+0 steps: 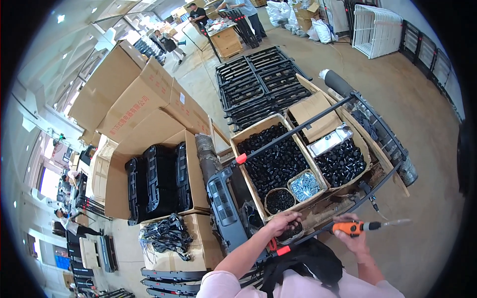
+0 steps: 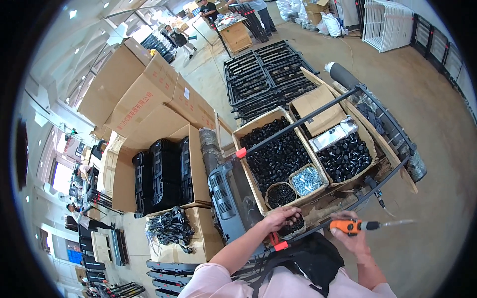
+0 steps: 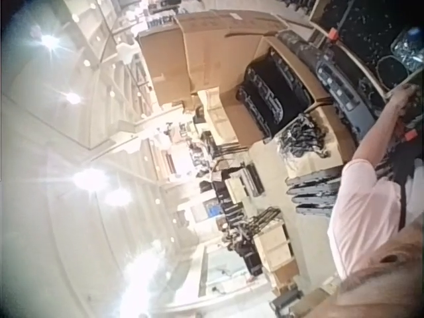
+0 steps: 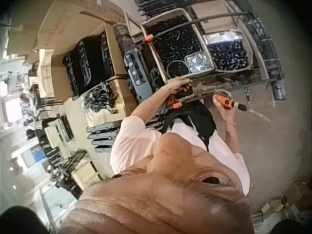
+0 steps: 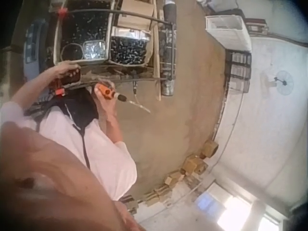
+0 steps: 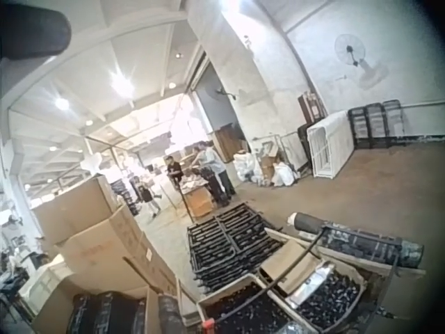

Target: Assemble a leaf blower by connecting parts and securing them with screws using a power drill.

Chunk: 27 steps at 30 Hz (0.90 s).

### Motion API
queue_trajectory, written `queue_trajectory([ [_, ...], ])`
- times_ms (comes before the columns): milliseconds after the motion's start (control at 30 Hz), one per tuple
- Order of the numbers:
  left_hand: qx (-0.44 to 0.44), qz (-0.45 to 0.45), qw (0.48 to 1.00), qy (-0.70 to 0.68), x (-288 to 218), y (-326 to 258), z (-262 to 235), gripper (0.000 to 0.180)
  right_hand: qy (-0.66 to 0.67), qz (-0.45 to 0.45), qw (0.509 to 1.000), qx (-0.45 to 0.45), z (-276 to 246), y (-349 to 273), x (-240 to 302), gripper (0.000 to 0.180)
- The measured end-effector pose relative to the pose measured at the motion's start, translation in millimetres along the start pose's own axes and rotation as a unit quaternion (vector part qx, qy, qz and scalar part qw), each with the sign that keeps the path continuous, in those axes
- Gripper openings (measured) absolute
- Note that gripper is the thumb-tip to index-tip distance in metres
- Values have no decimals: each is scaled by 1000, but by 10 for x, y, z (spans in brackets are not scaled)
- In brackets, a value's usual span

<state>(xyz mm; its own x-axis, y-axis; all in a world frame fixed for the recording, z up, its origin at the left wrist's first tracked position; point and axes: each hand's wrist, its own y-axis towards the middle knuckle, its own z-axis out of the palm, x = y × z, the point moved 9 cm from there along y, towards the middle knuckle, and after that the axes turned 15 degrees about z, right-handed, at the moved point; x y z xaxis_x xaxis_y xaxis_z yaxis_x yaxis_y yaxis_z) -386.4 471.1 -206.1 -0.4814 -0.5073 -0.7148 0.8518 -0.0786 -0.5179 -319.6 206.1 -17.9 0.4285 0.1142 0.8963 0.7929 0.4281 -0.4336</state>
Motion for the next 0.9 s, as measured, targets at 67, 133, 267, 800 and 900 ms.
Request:
queue_trajectory([
  [67,-27,55,998,-28,-272,-153,44,27,-15,-4,1000,6,109,140,164,55],
  [133,-60,88,992,-61,-440,-294,76,27,-27,-54,998,26,309,252,423,55],
  [267,-162,143,968,-127,-530,-515,62,30,13,-81,994,69,630,514,576,56],
  [800,-302,323,781,-441,-439,-1347,-71,26,-84,-122,926,347,2119,616,665,51],
  [900,-310,330,764,-460,-385,-1460,-187,26,-94,-113,919,365,2337,610,592,52],
])
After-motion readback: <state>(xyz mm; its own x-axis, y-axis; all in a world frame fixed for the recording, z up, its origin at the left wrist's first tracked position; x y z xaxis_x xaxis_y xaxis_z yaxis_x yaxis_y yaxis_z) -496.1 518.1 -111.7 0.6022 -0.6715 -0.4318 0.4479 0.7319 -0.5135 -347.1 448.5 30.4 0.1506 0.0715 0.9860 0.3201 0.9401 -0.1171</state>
